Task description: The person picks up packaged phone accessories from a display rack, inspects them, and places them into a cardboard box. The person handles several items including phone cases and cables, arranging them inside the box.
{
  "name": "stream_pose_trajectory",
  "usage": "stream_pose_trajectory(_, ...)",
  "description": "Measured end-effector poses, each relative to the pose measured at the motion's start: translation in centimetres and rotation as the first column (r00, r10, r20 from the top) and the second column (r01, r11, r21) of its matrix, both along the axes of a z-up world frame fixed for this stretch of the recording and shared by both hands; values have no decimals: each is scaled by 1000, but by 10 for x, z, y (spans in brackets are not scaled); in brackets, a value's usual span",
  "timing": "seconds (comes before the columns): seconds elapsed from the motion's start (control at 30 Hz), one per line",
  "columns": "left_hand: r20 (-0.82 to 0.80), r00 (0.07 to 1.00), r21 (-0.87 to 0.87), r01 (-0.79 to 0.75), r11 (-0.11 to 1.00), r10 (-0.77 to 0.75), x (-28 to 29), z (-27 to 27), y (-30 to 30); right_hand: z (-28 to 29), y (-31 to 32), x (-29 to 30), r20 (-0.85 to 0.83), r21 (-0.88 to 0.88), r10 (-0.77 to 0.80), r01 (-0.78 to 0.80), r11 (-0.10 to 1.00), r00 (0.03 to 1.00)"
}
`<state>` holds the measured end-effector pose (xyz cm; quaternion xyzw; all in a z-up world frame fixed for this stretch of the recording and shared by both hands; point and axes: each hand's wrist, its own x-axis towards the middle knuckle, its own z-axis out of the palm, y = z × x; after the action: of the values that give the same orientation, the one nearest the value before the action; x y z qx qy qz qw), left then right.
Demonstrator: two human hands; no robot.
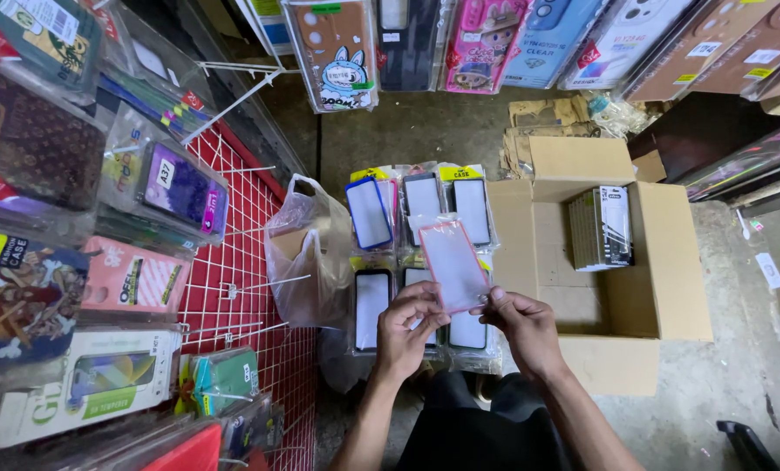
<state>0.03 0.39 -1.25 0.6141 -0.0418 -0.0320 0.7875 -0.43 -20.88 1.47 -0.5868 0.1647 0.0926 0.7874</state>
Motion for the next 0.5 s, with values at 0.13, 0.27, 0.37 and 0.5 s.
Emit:
stream_pose_trajectory(0.13, 0, 1000, -136, -24, 990, 24, 1, -10, 0, 7, 7, 2, -2, 55, 0, 1, 998, 1000)
stream_pose_trajectory(0.27, -41, 999, -221, -34, 975, 26, 2, -3, 1, 20, 17, 5, -59, 58, -42, 46, 997, 997)
stream_pose_trajectory(0.37, -64, 996, -214, -69, 974, 57, 1, 14, -2, 22, 20, 5, -52, -30, -79, 77, 997, 996)
stream_pose_trajectory(0.5, -32, 993, -228, -115, 967, 110, -2, 17, -12, 27, 22, 5, -3, -222, -124, 120, 968, 992)
